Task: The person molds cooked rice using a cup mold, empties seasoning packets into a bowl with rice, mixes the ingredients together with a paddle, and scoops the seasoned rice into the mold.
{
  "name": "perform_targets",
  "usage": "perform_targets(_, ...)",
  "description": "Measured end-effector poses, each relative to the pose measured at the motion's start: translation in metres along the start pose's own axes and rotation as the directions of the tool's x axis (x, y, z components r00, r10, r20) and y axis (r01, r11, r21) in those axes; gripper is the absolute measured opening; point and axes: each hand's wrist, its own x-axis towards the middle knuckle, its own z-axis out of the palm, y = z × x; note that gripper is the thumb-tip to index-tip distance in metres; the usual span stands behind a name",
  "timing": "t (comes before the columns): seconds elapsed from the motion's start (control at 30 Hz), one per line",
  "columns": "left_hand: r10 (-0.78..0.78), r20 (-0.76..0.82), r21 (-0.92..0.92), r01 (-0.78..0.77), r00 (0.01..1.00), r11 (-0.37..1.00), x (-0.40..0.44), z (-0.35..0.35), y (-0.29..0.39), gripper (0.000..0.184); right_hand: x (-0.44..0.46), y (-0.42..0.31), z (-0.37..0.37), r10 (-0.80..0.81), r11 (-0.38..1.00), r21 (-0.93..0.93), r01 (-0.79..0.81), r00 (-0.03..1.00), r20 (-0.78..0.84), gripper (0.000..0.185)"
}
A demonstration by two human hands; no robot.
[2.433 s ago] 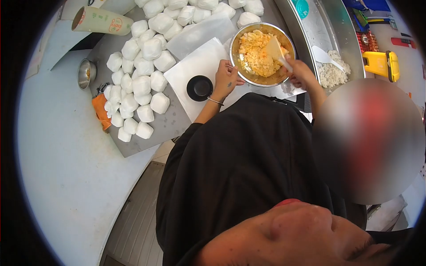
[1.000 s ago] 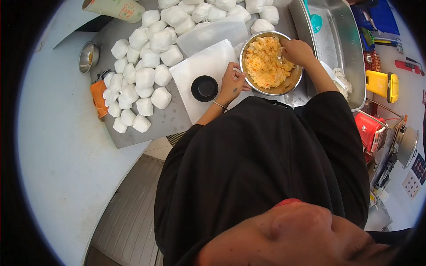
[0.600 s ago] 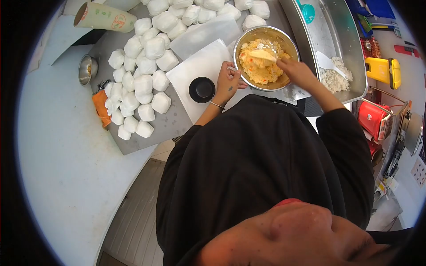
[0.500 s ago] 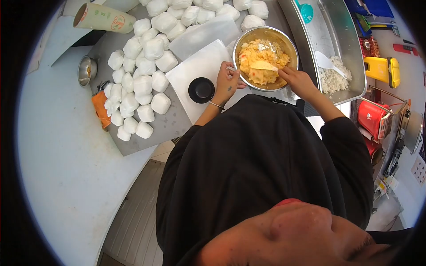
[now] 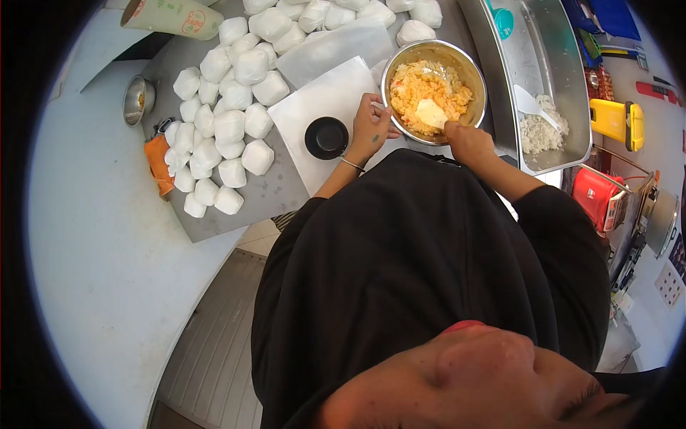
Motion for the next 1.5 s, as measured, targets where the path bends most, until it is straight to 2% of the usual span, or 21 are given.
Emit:
perform_targets(0.17, 0.015, 0.004, 0.013, -0.015, 1.0, 1.0, 0.001, 0.0, -0.003, 0.027, 0.069, 0.013, -0.013, -0.076, 0.981, -0.182, 0.062, 0.995, -0.069, 0.019)
perform_targets(0.23, 0.007, -0.006, 0.017, -0.007, 1.0, 1.0, 0.001, 0.0, -0.002, 0.027, 0.073, 0.02, -0.074, -0.246, 0.924, -0.334, 0.186, 0.958, -0.148, 0.019)
perform_targets(0.3, 0.011, -0.011, 0.016, -0.011, 1.0, 1.0, 0.001, 0.0, -0.002, 0.027, 0.09, 0.032, -0.106, -0.193, 0.87, -0.478, 0.119, 0.975, -0.109, 0.014)
perform_targets(0.4, 0.024, -0.034, -0.018, -0.025, 0.999, 1.0, -0.001, 0.002, -0.004, 0.026, 0.089, 0.034, -0.118, -0.261, 0.782, -0.612, 0.116, 0.953, -0.152, 0.01)
perform_targets(0.5, 0.024, -0.02, -0.016, -0.025, 0.999, 1.0, 0.0, 0.002, -0.006, 0.027, 0.09, 0.052, -0.088, -0.161, 0.863, -0.497, 0.087, 0.981, -0.107, 0.012)
perform_targets(0.6, -0.004, -0.022, -0.04, 0.003, 1.0, 0.999, 0.001, 0.002, -0.007, 0.027, 0.059, 0.062, -0.088, -0.159, 0.941, -0.287, 0.18, 0.983, 0.094, 0.018)
perform_targets(0.67, -0.022, -0.017, -0.053, 0.021, 1.0, 0.998, 0.001, 0.003, -0.005, 0.027, 0.046, 0.062, -0.066, -0.054, 0.997, -0.053, 0.064, 0.985, 0.164, 0.024)
perform_targets(0.73, -0.034, -0.012, -0.052, 0.033, 0.999, 0.998, -0.002, 0.004, 0.001, 0.027, 0.041, 0.084, -0.001, -0.117, 0.982, 0.136, 0.134, 0.986, -0.122, 0.024)
perform_targets(0.77, -0.038, -0.01, -0.059, 0.037, 0.999, 0.998, -0.002, 0.003, 0.0, 0.027, 0.036, 0.081, -0.002, -0.037, 0.888, 0.459, -0.002, 0.996, 0.076, 0.026)
perform_targets(0.8, -0.042, -0.007, -0.065, 0.042, 0.999, 0.997, -0.002, 0.003, -0.002, 0.027, 0.03, 0.073, -0.005, -0.024, 0.69, 0.698, -0.192, 0.958, 0.287, 0.028)
perform_targets(0.83, -0.048, -0.001, -0.071, 0.047, 0.999, 0.996, -0.001, 0.003, -0.002, 0.027, 0.026, 0.065, -0.006, -0.081, 0.416, 0.814, -0.406, 0.875, 0.477, 0.03)
perform_targets(0.93, -0.05, 0.0, -0.064, 0.05, 0.999, 0.997, -0.002, 0.006, -0.003, 0.028, 0.023, 0.029, 0.01, 0.029, 0.171, 0.918, -0.356, 0.934, 0.357, 0.028)
perform_targets(1.03, -0.054, 0.012, -0.142, 0.056, 0.998, 0.988, 0.001, 0.007, -0.01, 0.026, 0.03, -0.018, 0.009, 0.205, 0.446, 0.865, -0.229, 0.967, 0.15, 0.027)
perform_targets(1.1, -0.051, 0.006, -0.155, 0.051, 0.999, 0.987, -0.001, 0.009, -0.01, 0.025, 0.033, -0.047, 0.016, 0.189, 0.802, 0.582, -0.133, 0.981, -0.036, 0.032)
perform_targets(1.13, -0.048, 0.002, -0.163, 0.048, 0.999, 0.986, -0.001, 0.01, -0.009, 0.025, 0.032, -0.055, 0.018, 0.149, 0.92, 0.381, -0.092, 0.981, -0.122, 0.034)
perform_targets(1.23, -0.05, 0.013, -0.183, 0.051, 0.999, 0.982, -0.001, 0.008, -0.013, 0.024, 0.02, -0.051, 0.0, 0.156, 0.95, 0.276, -0.147, 0.988, -0.013, 0.038)
perform_targets(1.33, -0.05, 0.025, -0.166, 0.054, 0.998, 0.985, 0.001, 0.006, -0.015, 0.025, 0.004, -0.001, -0.034, 0.101, 0.993, 0.079, -0.088, 0.979, -0.179, 0.029)
perform_targets(1.37, -0.044, 0.026, -0.169, 0.048, 0.999, 0.984, 0.0, 0.006, -0.015, 0.025, 0.017, 0.028, -0.017, 0.043, 0.996, -0.052, -0.07, 0.915, -0.4, 0.026)
perform_targets(1.43, -0.03, 0.031, -0.17, 0.035, 0.999, 0.985, 0.0, 0.006, -0.015, 0.025, 0.021, 0.04, -0.044, 0.127, 0.991, 0.081, -0.109, 0.954, -0.273, 0.027)
perform_targets(1.5, -0.039, 0.026, -0.17, 0.043, 0.999, 0.985, 0.0, 0.006, -0.012, 0.025, 0.016, 0.024, -0.048, 0.075, 0.996, 0.065, -0.059, 0.96, -0.271, 0.031)
